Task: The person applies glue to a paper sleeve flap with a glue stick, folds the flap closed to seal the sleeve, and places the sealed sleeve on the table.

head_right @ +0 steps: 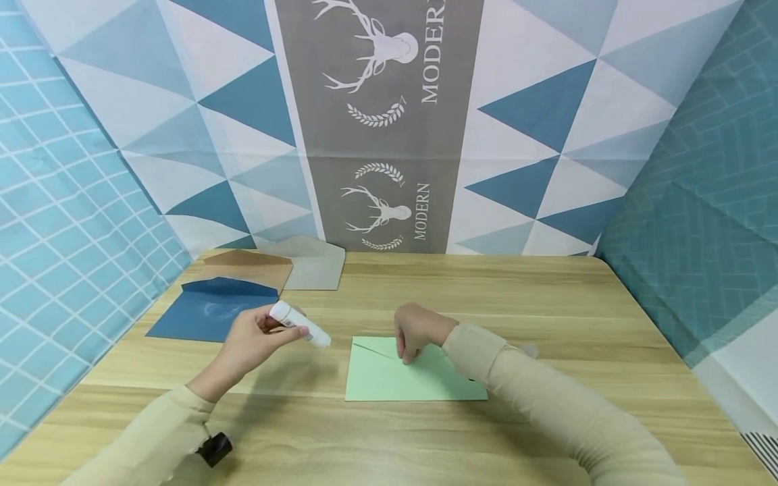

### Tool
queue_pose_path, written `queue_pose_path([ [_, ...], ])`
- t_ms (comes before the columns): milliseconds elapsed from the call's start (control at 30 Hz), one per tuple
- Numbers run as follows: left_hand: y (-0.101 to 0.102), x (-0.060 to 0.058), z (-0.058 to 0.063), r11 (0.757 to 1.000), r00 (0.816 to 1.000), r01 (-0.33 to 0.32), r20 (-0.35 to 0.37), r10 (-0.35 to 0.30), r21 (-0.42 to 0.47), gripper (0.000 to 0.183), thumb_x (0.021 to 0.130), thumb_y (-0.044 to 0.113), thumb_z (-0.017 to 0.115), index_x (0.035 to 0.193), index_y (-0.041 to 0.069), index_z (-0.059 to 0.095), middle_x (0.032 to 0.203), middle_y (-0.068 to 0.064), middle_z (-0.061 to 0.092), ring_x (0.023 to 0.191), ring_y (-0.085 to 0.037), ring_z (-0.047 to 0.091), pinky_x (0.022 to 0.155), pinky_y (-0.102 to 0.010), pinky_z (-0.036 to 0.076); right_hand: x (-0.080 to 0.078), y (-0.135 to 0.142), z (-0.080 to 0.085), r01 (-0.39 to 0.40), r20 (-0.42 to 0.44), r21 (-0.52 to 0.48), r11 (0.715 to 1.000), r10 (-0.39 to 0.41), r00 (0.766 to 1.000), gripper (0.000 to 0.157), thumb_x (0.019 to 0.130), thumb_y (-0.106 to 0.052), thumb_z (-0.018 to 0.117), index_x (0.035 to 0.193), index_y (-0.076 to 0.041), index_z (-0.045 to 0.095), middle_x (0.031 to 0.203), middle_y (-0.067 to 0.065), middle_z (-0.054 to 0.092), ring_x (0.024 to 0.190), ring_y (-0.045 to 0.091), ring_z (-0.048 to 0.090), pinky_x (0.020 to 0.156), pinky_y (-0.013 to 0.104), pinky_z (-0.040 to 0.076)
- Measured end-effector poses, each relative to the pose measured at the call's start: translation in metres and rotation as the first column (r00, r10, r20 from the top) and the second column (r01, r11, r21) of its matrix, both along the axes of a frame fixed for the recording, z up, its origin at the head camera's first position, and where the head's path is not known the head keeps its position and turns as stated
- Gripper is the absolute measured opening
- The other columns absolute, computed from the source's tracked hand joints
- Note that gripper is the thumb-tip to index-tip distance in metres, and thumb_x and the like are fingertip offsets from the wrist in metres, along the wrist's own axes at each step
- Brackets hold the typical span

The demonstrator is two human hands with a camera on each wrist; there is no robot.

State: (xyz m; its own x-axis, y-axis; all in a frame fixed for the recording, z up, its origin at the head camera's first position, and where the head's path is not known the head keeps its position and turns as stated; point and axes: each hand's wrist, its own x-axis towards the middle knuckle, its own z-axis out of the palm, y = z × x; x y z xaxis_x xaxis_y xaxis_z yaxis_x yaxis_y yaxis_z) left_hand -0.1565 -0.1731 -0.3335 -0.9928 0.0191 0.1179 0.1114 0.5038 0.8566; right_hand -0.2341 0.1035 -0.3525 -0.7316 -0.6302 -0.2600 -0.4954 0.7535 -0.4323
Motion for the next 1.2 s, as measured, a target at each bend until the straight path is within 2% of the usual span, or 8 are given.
queue_pose_path([
  [200,0.000,-0.001,0.003,1.000,1.000,0.003,0.013,-0.004,0.020,0.027,0.079,0.021,0.079,0.099,0.005,0.070,0.092,-0.010,0.076,0.086,-0.011,0.071,0.071,-0.019,0.057,0.006,-0.010,-0.007,0.061,-0.041,-0.050,0.997,-0.063,0.997,0.022,0.064,0.008,0.082,0.055,-0.009,0.071,0.056,-0.002,0.067,0.052,0.006,0.054,0.051,0.018,0.049],
  [367,0.000,0.001,0.001,1.000,1.000,-0.010,0.014,0.010,0.023,0.026,0.079,0.020,0.079,0.099,0.006,0.071,0.091,-0.008,0.076,0.084,-0.005,0.070,0.070,-0.019,0.056,0.013,-0.013,-0.011,0.031,-0.107,-0.055,0.998,-0.037,0.994,0.025,0.063,0.013,0.078,0.053,-0.009,0.071,0.055,-0.002,0.067,0.054,0.004,0.053,0.052,0.016,0.047],
  [567,0.001,0.000,0.003,1.000,0.999,0.009,-0.033,-0.008,0.019,0.026,0.079,0.019,0.079,0.099,0.005,0.071,0.093,-0.011,0.075,0.084,-0.010,0.071,0.071,-0.019,0.058,0.003,-0.012,0.001,0.089,0.016,0.019,0.996,-0.089,0.996,0.018,0.067,0.003,0.083,0.059,-0.010,0.073,0.059,-0.002,0.068,0.056,0.006,0.057,0.056,0.019,0.050],
  [633,0.002,0.000,0.005,1.000,0.999,0.017,-0.038,-0.016,0.026,0.026,0.079,0.018,0.079,0.100,0.004,0.071,0.094,-0.012,0.075,0.084,-0.011,0.071,0.072,-0.020,0.059,0.000,-0.013,0.002,0.094,0.029,0.036,0.995,-0.095,0.995,0.017,0.068,0.000,0.083,0.059,-0.010,0.073,0.059,-0.002,0.069,0.054,0.007,0.058,0.058,0.019,0.051],
  [800,0.004,0.003,0.006,0.999,0.999,0.012,-0.034,-0.011,0.039,0.026,0.079,0.016,0.079,0.100,0.005,0.071,0.093,-0.012,0.075,0.083,-0.008,0.071,0.073,-0.021,0.059,0.000,-0.021,-0.004,0.074,-0.041,-0.042,0.996,-0.075,0.996,0.018,0.067,0.000,0.084,0.057,-0.010,0.072,0.055,-0.001,0.068,0.049,0.008,0.058,0.061,0.020,0.054],
  [967,0.005,0.006,0.002,0.999,1.000,0.000,-0.014,0.001,0.051,0.025,0.077,0.016,0.080,0.098,0.005,0.071,0.091,-0.011,0.075,0.080,-0.006,0.070,0.072,-0.020,0.059,0.008,-0.026,-0.014,0.058,-0.124,-0.084,0.995,-0.069,0.990,0.022,0.064,0.006,0.083,0.053,-0.008,0.070,0.054,0.000,0.067,0.054,0.006,0.057,0.057,0.019,0.053],
  [1133,0.003,0.008,0.003,0.999,0.999,-0.001,-0.038,0.003,0.046,0.024,0.077,0.015,0.080,0.097,0.005,0.071,0.090,-0.011,0.075,0.079,-0.005,0.070,0.072,-0.021,0.059,0.011,-0.025,-0.014,0.063,-0.150,-0.102,0.993,-0.078,0.986,0.022,0.065,0.010,0.080,0.054,-0.007,0.070,0.056,0.001,0.066,0.056,0.006,0.053,0.054,0.018,0.048],
  [1200,0.002,0.009,0.004,0.999,0.999,-0.001,-0.046,0.003,0.046,0.025,0.078,0.016,0.080,0.098,0.006,0.071,0.091,-0.011,0.075,0.081,-0.007,0.070,0.072,-0.021,0.059,0.012,-0.021,-0.011,0.059,-0.122,-0.117,0.991,-0.073,0.990,0.019,0.067,0.006,0.081,0.057,-0.007,0.071,0.057,0.001,0.067,0.054,0.007,0.053,0.051,0.018,0.047],
])
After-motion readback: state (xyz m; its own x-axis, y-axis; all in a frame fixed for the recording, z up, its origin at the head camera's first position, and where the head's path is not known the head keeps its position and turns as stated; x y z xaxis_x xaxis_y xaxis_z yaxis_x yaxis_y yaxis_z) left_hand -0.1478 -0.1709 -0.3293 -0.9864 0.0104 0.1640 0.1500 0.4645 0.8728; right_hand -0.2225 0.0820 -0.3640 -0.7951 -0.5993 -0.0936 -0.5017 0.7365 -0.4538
